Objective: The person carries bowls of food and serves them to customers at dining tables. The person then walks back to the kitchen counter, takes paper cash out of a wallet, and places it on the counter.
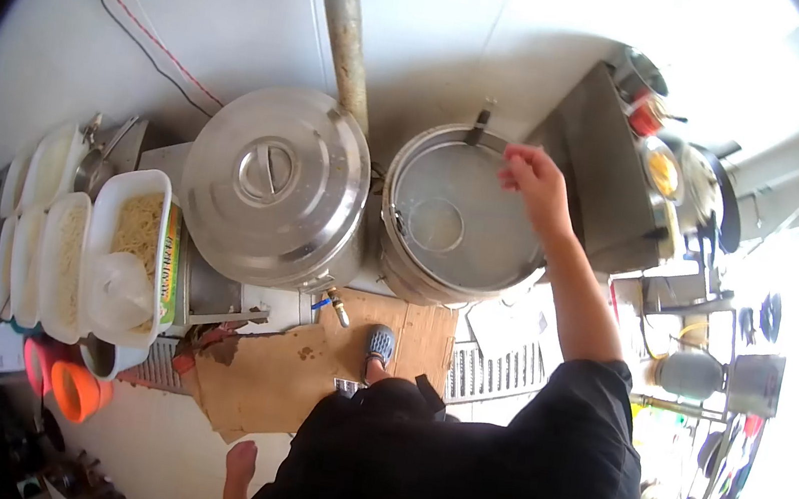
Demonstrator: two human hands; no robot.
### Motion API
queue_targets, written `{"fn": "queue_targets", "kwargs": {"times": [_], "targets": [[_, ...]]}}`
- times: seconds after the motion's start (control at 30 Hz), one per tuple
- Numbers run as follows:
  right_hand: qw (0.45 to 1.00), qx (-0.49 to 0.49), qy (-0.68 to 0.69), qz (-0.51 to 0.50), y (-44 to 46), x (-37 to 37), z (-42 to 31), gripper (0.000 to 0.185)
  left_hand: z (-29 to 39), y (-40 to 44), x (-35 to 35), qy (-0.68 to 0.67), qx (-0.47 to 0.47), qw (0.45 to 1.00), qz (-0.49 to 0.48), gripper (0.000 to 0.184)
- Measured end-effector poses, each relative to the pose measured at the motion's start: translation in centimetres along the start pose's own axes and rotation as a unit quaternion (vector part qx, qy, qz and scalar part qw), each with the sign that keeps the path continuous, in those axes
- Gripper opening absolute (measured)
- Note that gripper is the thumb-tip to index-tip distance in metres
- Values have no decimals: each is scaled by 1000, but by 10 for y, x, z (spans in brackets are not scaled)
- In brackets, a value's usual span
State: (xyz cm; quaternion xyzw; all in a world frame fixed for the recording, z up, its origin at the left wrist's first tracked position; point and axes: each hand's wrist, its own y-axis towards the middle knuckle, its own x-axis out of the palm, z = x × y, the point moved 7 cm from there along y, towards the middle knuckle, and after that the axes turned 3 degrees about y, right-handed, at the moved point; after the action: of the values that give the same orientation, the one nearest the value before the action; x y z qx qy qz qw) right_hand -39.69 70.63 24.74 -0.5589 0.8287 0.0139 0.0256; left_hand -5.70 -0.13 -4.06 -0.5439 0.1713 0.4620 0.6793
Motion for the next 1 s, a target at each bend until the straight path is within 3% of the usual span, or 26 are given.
{"fn": "queue_targets", "kwargs": {"times": [0.07, 0.1, 0.13, 0.17, 0.2, 0.23, 0.27, 0.3, 0.33, 0.37, 0.4, 0.43, 0.47, 0.5, 0.57, 0.63, 0.7, 0.73, 0.77, 0.8, 0.83, 0.87, 0.9, 0.93, 0.97, 1.0], "targets": [[998, -5, -49, 36, -48, -10, 16, 20, -11, 29, -3, -175, -100, 979, -19, 26], [990, -31, -120, 70, -121, -40, -2, 19, -3, 33, 49, -205, -59, 976, -29, 26], [979, -33, -194, 56, -147, -41, 19, 19, 2, 67, 52, -188, -43, 980, -42, 26], [965, 10, -262, 31, -206, -42, 58, 20, -27, 35, 44, -152, -61, 984, -77, 26], [935, 53, -349, 37, -248, -59, 135, 25, -45, 39, 49, -242, -124, 960, -60, 26], [886, 52, -450, -96, -284, -54, 161, 30, -44, 61, 57, -248, -109, 961, -57, 26], [862, 112, -448, -209, -343, -52, 195, 29, -54, 60, 56, -220, -103, 968, -70, 25], [755, 207, -533, -321, -401, -64, 243, 29, -65, 57, 56, -193, -98, 973, -83, 24], [725, 232, -512, -399, -434, -59, 248, 28, -79, 61, 61, -196, -98, 972, -82, 24], [687, 256, -486, -475, -464, -56, 249, 26, -82, 64, 60, -88, 40, 993, -65, 23], [685, 256, -484, -481, -482, -63, 255, 26, -85, 53, 59, -31, 104, 992, -60, 22], [682, 192, -495, -503, -488, -68, 266, 29, -87, 40, 57, 26, 166, 985, -46, 21], [675, 126, -505, -523, -488, -69, 271, 32, -99, 38, 56, -61, 65, 995, -49, 22], [676, 153, -546, -471, -472, -69, 250, 26, -110, 32, 57, -91, 6, 995, -48, 19], [730, -7, -554, -399, -435, -66, 238, 22, -127, 18, 58, -136, -71, 988, -13, 15], [620, 29, -653, -434, -398, -65, 285, 19, -138, -4, 54, -208, -117, 967, 84, 18], [783, -4, -509, -357, -342, -37, 276, 24, -104, -70, 35, -41, -4, 980, 195, 28], [825, -135, -451, -313, -314, 2, 237, 23, -92, -91, 41, -26, 12, 981, 194, 28], [798, -125, -469, -356, -272, 2, 309, 26, -101, -117, 58, -159, -162, 938, 261, 28], [848, -132, -325, -398, -267, 64, 245, 25, -93, -156, 69, -161, -224, 937, 213, 27], [846, 3, -313, -431, -236, 72, 312, 22, -58, -198, 53, -73, -295, 948, 100, 22], [805, -33, -304, -509, -224, 130, 308, 22, -82, -213, 103, -100, -317, 926, 178, 22], [724, -56, -357, -587, -216, 158, 306, 21, -56, -250, 142, -142, -378, 895, 191, 22], [662, -77, -377, -643, -239, 171, 310, 31, -34, -315, 143, -169, -442, 849, 236, 21], [618, -115, -385, -676, -248, 191, 309, 33, -15, -342, 162, -216, -481, 805, 273, 21], [579, -154, -382, -704, -256, 208, 314, 35, 10, -363, 197, -211, -498, 802, 255, 24]]}}
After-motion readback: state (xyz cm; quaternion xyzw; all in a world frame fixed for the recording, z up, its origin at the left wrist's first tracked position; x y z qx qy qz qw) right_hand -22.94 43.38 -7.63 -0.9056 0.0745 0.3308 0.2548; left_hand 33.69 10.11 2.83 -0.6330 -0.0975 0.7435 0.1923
